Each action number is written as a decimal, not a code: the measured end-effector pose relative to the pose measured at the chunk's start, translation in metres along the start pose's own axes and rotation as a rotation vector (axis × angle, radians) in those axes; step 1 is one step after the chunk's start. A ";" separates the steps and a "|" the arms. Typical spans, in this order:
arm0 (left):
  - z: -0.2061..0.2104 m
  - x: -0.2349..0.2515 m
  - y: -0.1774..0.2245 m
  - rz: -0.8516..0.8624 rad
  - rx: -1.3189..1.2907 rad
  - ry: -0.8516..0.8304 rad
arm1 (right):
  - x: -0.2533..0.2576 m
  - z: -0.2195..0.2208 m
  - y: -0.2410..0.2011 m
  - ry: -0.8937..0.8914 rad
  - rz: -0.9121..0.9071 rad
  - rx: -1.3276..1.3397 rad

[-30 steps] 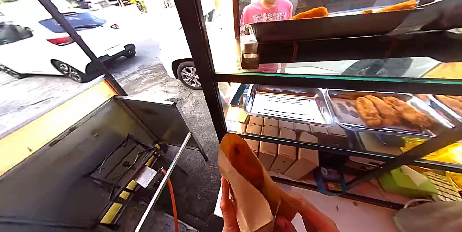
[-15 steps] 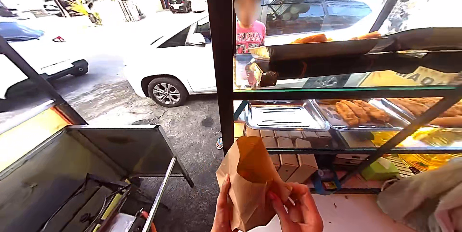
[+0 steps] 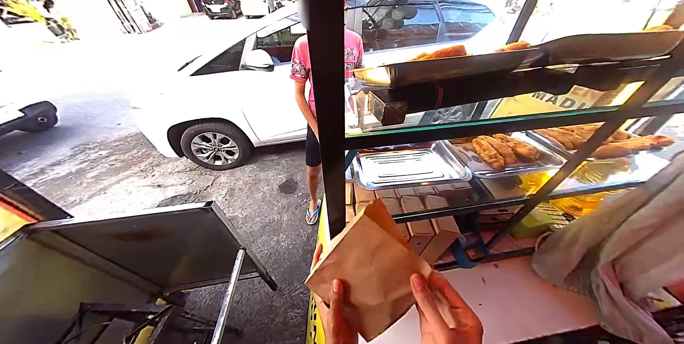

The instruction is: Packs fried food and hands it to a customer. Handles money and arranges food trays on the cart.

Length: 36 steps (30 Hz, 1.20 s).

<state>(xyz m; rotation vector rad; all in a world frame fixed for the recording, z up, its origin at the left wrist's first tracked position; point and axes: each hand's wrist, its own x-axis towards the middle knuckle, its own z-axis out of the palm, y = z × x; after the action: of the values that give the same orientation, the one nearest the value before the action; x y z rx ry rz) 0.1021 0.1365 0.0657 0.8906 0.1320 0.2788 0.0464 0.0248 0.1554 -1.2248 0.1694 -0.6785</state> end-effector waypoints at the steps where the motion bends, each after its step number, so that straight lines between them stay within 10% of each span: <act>1: -0.012 0.005 -0.001 0.077 0.122 -0.084 | 0.002 -0.003 0.000 -0.004 0.034 0.025; 8: -0.041 0.009 -0.008 0.123 0.414 -0.393 | 0.015 -0.049 0.071 -0.138 -0.025 -0.064; 13: -0.066 0.013 -0.069 -0.060 0.503 -0.400 | 0.022 -0.111 0.159 -0.132 0.232 -0.037; 18: -0.100 0.037 -0.129 -0.012 0.687 -0.752 | 0.022 -0.168 0.215 -0.209 0.390 -0.068; 31: -0.099 0.009 -0.158 -0.184 0.543 -0.531 | 0.018 -0.193 0.202 -0.127 0.518 -0.245; 36: -0.091 0.007 -0.154 -0.142 0.743 -0.694 | 0.024 -0.201 0.196 -0.428 0.282 -0.655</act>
<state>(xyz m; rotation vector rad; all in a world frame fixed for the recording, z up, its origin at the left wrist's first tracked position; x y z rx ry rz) 0.1169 0.1149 -0.1111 1.6575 -0.3708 -0.2461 0.0469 -0.1179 -0.0882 -1.8996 0.2087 -0.0913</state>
